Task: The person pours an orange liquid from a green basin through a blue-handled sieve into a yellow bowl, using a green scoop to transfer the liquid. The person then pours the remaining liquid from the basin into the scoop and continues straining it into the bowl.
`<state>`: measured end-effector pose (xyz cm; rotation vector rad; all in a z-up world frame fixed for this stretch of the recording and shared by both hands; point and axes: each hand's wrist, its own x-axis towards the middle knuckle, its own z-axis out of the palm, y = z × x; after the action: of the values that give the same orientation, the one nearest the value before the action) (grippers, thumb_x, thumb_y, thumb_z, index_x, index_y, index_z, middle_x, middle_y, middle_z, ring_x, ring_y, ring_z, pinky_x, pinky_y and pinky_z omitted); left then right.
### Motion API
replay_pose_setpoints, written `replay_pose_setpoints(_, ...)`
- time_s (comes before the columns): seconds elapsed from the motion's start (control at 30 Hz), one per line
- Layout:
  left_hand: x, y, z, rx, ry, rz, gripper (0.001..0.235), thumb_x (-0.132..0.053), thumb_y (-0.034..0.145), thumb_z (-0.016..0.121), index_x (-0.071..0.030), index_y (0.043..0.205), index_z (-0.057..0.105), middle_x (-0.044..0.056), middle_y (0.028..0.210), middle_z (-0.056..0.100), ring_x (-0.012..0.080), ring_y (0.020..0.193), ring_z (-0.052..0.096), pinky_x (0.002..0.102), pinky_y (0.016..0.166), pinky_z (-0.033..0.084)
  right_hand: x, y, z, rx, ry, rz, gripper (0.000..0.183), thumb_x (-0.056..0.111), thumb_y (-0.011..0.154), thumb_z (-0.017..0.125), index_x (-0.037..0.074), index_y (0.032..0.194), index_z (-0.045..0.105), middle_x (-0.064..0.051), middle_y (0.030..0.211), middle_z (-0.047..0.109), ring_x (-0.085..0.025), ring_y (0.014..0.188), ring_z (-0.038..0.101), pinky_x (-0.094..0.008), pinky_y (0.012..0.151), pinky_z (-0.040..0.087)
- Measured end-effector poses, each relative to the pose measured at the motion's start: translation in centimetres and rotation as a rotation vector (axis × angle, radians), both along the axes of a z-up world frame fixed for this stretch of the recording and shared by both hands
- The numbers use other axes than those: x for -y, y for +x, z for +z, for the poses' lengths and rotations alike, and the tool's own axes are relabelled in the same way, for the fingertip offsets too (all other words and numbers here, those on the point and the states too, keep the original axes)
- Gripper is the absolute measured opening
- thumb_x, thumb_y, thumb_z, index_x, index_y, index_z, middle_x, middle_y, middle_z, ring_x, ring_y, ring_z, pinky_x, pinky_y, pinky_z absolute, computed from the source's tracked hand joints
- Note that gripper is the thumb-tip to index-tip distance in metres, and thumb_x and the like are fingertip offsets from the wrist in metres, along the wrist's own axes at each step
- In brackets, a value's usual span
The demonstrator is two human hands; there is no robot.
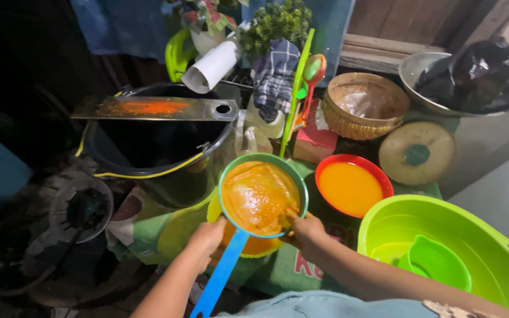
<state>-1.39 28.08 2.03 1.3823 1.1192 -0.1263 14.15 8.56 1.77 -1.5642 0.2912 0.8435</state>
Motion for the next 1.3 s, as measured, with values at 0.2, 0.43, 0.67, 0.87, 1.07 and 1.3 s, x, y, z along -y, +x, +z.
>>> replay_pose_setpoints(0.2, 5.2, -1.3, 6.5, 0.243, -0.350, 0.005, 0.061, -0.061, 0.098, 0.045, -0.005, 0.106, 0.068, 0.014, 0.081, 0.071, 0.0253, 0.060, 0.067, 0.039, 0.056, 0.056, 1.8, 2.5, 2.5, 0.043, 0.063, 0.075, 0.028, 0.028, 0.101, 0.056, 0.013, 0.124, 0.061, -0.007, 0.102, 0.071, -0.019, 0.082, 0.069, -0.038, 0.073, 0.061)
replay_pose_setpoints(0.43, 9.1, -1.3, 8.2, 0.254, -0.084, 0.023, 0.017, -0.023, 0.092, 0.066, -0.006, 0.092, 0.064, 0.007, 0.070, 0.063, 0.0175, 0.052, 0.057, 0.034, 0.047, 0.047, 3.2, 6.6, 2.7, -0.261, 0.274, 0.080, 0.060, 0.060, 0.100, 0.048, 0.008, 0.129, 0.058, -0.016, 0.122, 0.064, -0.026, 0.100, 0.061, -0.037, 0.076, 0.057)
replay_pose_setpoints(0.67, 9.7, -2.9, 9.0, 0.248, -0.077, 0.124, 0.014, -0.021, 0.092, 0.066, -0.007, 0.091, 0.064, 0.007, 0.069, 0.063, 0.0174, 0.051, 0.056, 0.033, 0.046, 0.044, 5.2, 16.0, -9.9, -0.519, 0.205, -0.470, 0.024, 0.032, 0.102, 0.056, 0.013, 0.109, 0.069, -0.010, 0.110, 0.067, -0.030, 0.091, 0.065, -0.045, 0.076, 0.057)
replay_pose_setpoints(0.87, 10.4, -3.2, 9.8, 0.261, -0.090, 0.169, 0.014, -0.019, 0.092, 0.066, -0.006, 0.091, 0.064, 0.007, 0.069, 0.063, 0.0174, 0.051, 0.055, 0.033, 0.046, 0.044, 5.5, 21.2, -13.8, -0.718, 0.121, -1.045, 0.013, 0.017, 0.096, 0.070, 0.005, 0.101, 0.071, -0.013, 0.097, 0.067, -0.028, 0.079, 0.069, -0.047, 0.062, 0.059)
replay_pose_setpoints(1.07, 10.7, -3.0, 10.2, 0.227, -0.077, 0.191, 0.014, -0.020, 0.092, 0.066, -0.006, 0.091, 0.064, 0.007, 0.069, 0.063, 0.0167, 0.052, 0.056, 0.033, 0.047, 0.045, 5.0, 20.4, -13.3, -0.734, 0.114, -1.120, 0.013, 0.018, 0.096, 0.069, 0.004, 0.098, 0.068, -0.013, 0.093, 0.063, -0.027, 0.073, 0.066, -0.046, 0.058, 0.058)
replay_pose_setpoints(1.3, 10.5, -2.8, 10.2, 0.245, -0.088, 0.188, 0.014, -0.019, 0.092, 0.066, -0.006, 0.092, 0.064, 0.007, 0.069, 0.063, 0.0166, 0.052, 0.056, 0.033, 0.047, 0.045, 5.3, 19.9, -13.5, -0.680, 0.133, -0.977, 0.014, 0.018, 0.097, 0.068, 0.004, 0.096, 0.066, -0.012, 0.089, 0.062, -0.025, 0.069, 0.064, -0.042, 0.056, 0.057)
